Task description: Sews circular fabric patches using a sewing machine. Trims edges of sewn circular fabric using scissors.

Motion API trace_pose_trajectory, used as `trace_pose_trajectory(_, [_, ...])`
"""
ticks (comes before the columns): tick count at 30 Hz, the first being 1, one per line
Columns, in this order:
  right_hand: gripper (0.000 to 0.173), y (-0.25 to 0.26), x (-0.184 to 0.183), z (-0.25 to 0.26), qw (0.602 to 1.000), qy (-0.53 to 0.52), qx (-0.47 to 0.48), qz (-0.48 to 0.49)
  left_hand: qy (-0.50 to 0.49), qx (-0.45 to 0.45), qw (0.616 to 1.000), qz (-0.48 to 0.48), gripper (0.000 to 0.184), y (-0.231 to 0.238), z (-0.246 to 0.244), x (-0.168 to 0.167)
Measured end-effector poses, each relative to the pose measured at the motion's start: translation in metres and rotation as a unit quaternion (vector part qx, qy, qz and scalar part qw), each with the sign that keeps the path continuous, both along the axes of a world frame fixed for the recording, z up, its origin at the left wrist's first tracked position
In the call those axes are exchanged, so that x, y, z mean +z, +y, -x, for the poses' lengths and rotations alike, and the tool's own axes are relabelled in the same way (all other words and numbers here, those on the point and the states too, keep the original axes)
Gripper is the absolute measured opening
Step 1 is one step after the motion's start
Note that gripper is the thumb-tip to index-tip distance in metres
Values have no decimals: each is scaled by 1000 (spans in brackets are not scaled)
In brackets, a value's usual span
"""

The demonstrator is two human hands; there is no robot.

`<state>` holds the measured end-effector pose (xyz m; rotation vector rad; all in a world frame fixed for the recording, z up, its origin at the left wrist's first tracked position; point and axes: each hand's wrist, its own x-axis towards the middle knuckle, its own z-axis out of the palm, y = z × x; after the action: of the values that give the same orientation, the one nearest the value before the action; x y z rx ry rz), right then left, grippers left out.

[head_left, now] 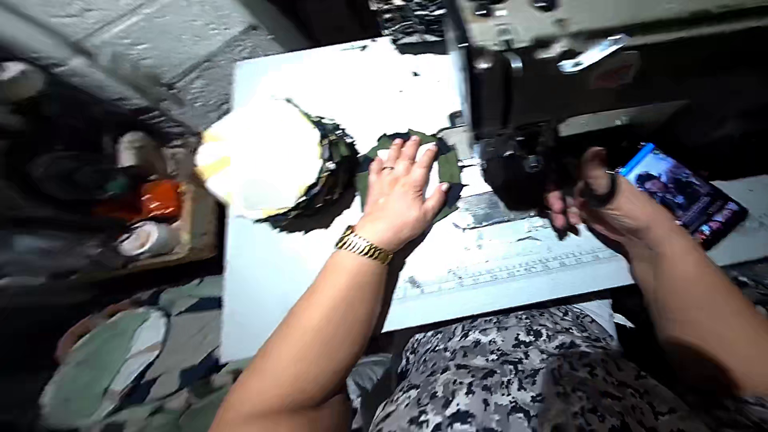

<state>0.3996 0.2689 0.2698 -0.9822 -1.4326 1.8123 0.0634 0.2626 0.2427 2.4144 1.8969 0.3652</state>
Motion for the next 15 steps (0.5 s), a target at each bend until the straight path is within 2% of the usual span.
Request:
trace_pose_trajectory(2, [82, -18, 5, -18, 1000, -7, 28, 5, 5, 25, 999, 21, 72, -4, -1, 1])
trace_pose_trajectory(4, [84, -33, 8, -39, 997, -11, 75, 8, 17, 34, 999, 35, 73, -9, -1, 4])
trace_pose_trajectory(7, [78, -60, 7, -69, 990, -30, 127, 52, 22, 40, 997, 70, 75, -17, -2, 10])
trace_pose_trajectory(11, [77, -99, 11, -94, 979, -62, 150, 126, 23, 44, 996, 74, 77, -30, -4, 10])
trace_pose_trajectory(15, [68, -116, 14, -92, 967, -68, 213, 120, 16, 33, 997, 75, 78, -45, -8, 11])
